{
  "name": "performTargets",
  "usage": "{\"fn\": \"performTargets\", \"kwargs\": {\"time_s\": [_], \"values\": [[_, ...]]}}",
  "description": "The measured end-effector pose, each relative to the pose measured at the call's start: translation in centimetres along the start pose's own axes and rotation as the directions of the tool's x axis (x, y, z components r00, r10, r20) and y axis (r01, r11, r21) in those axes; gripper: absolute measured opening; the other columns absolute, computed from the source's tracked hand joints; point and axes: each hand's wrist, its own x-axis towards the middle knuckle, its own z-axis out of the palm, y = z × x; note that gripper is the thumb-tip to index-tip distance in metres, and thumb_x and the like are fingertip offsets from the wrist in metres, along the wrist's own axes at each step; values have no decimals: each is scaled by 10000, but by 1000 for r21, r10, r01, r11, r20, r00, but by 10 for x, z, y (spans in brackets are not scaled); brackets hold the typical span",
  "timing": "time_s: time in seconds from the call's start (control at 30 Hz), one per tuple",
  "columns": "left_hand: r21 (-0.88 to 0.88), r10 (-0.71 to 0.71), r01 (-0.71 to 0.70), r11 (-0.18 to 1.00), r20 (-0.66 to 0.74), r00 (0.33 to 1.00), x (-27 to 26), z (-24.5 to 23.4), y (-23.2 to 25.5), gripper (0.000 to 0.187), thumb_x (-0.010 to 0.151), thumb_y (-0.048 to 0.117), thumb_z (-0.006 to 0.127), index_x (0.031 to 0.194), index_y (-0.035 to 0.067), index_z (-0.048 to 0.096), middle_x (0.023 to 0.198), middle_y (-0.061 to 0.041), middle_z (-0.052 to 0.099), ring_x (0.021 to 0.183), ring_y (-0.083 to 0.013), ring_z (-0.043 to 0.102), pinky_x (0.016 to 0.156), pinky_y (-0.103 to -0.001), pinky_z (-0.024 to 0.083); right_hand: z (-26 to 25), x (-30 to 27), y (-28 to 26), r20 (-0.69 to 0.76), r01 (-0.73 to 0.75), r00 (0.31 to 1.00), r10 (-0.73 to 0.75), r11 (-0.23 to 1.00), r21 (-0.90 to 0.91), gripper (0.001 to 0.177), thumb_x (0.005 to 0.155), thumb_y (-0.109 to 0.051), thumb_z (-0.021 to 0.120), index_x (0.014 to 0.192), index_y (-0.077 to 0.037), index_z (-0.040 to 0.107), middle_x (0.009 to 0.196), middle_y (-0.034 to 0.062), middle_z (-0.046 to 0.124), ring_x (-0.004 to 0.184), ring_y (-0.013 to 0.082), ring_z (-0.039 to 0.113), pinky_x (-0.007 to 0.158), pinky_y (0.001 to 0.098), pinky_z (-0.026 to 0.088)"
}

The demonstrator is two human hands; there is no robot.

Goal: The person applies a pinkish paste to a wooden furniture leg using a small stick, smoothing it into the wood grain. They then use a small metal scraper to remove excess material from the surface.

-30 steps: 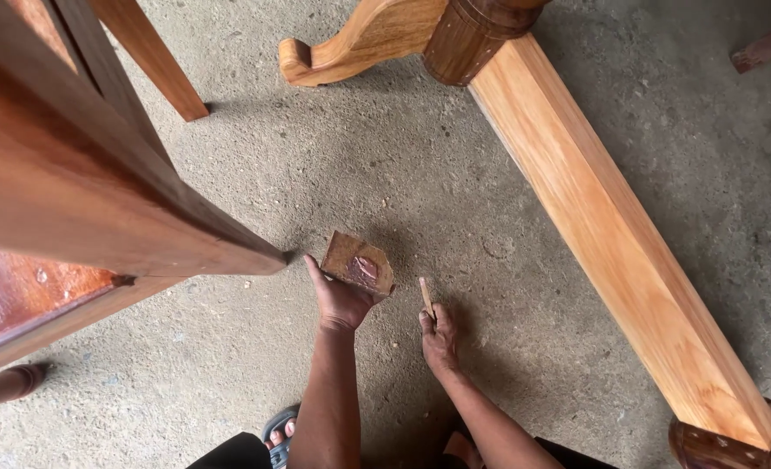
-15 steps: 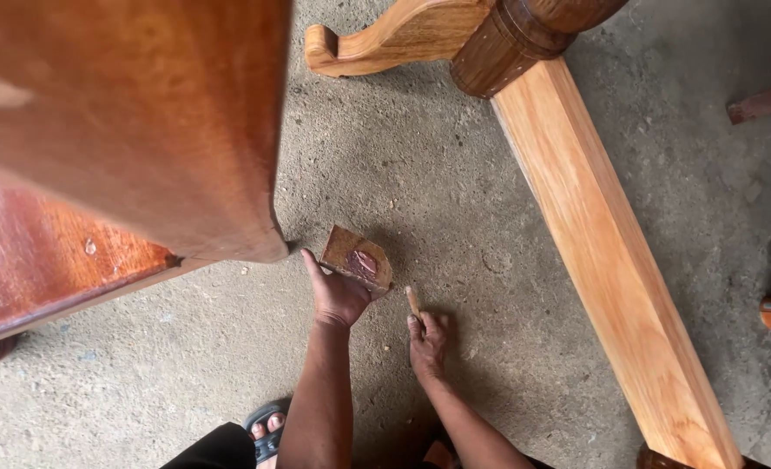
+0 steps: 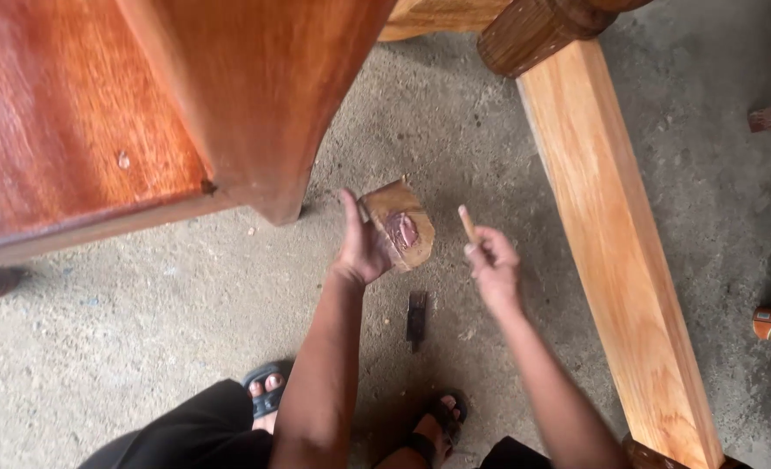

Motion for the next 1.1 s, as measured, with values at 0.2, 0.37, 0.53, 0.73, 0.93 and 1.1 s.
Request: {"fn": "performTargets", "kwargs": {"time_s": [0.2, 0.37, 0.53, 0.73, 0.93, 1.1], "values": [[-50, 43, -36, 998, 140, 989, 4, 33, 7, 1118, 841, 900, 296, 1569, 60, 411, 1493, -189, 558, 1394, -353, 531, 1174, -547, 435, -66, -25, -100, 237, 224, 957, -164, 941, -254, 256, 1033, -98, 600, 1273, -110, 688, 895, 45, 753, 624, 107, 634, 475, 254, 495], [-101, 40, -7, 995, 331, 943, -3, 62, 12, 1113, 825, 898, 280, 1555, 68, 405, 1442, -197, 589, 1340, -358, 574, 1146, -566, 450, -79, -63, -159, 298, 381, 909, -291, 869, -316, 404, 959, -63, 624, 1362, -82, 636, 967, 92, 763, 774, 115, 737, 644, 280, 597], [13, 56, -60, 998, 220, 974, -6, 84, 16, 1154, 759, 925, 255, 1523, 80, 439, 1365, -197, 632, 1262, -338, 648, 1072, -537, 551, -79, -65, -167, 421, 188, 907, 25, 870, -456, 331, 982, -70, 718, 1309, -72, 675, 913, 216, 704, 785, 313, 689, 653, 407, 588], [15, 163, -171, 985, 227, 960, -7, 94, 16, 1142, 800, 932, 274, 1499, 51, 471, 1259, -233, 660, 1108, -344, 715, 935, -489, 612, -79, -52, -108, 368, 559, 823, -432, 730, -393, 362, 999, -71, 614, 1360, -80, 632, 1043, 112, 764, 851, 119, 740, 657, 268, 648], [59, 233, -244, 968, 155, 960, -5, 98, 11, 1127, 804, 917, 274, 1491, 46, 471, 1239, -203, 658, 1101, -340, 710, 920, -501, 607, -63, -68, -159, 252, 180, 966, -52, 837, -517, 429, 937, -159, 686, 1364, -170, 649, 869, 67, 785, 584, 146, 660, 479, 320, 559], [152, 256, -275, 950, 132, 958, 1, 85, -4, 1120, 809, 916, 274, 1483, 48, 488, 1224, -184, 674, 1094, -292, 702, 922, -450, 604, -56, -66, -127, 176, 149, 979, -102, 948, -280, 271, 960, -101, 682, 1224, -90, 744, 829, 40, 768, 611, 92, 643, 505, 270, 534]]}}
